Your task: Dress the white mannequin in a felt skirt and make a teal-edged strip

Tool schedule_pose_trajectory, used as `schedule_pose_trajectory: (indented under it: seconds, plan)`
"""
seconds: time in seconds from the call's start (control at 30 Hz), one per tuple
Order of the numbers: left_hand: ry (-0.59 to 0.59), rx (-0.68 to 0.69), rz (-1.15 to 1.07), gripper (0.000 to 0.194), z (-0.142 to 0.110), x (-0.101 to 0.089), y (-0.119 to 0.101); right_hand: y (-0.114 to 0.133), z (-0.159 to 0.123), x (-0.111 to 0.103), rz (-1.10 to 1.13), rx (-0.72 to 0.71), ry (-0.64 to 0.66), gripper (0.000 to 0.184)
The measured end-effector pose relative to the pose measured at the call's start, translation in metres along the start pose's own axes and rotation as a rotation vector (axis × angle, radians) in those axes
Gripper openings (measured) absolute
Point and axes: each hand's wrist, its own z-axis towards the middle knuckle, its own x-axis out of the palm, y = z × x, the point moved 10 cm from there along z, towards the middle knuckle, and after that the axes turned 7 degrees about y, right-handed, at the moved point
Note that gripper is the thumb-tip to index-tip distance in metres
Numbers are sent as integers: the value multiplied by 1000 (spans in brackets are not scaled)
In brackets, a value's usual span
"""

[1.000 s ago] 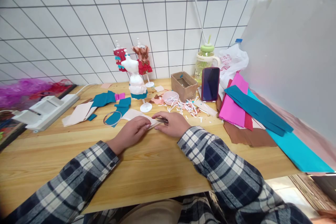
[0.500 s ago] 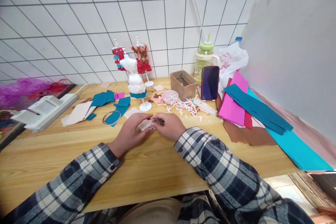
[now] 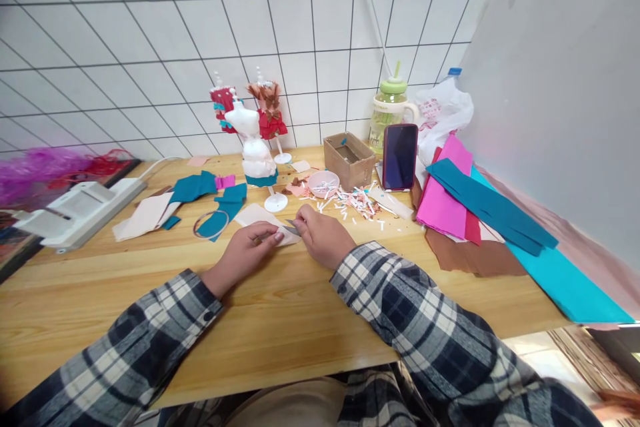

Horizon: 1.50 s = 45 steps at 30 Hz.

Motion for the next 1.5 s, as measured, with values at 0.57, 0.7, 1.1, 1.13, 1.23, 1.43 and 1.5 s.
schedule_pose_trajectory:
  seconds: [0.57,0.7,1.1,1.13,1.23,1.43,1.5]
  plan:
    - [-15,-104,-102,33,-3,-1,7,0,-3,8,-184,122,108,28]
    - [-19,-62,-35,32,-3,-2,1,-1,-4,16,-211,151,158,24]
    - [18,-57,-2,24,-3,4,3,2,-3,26,-138,115,152,24]
    - [14,-52,-3,25,-3,3,2,1,-3,26,-122,115,144,24]
    - [-6,-46,-13,25,-4,1,2,1,-4,26,-73,122,111,23]
    - [-38,-70,15,25,-5,-3,0,1,-4,25,-1,113,51,21]
    - [-48,-64,47,25,-5,-4,-2,0,-4,24,13,116,27,20]
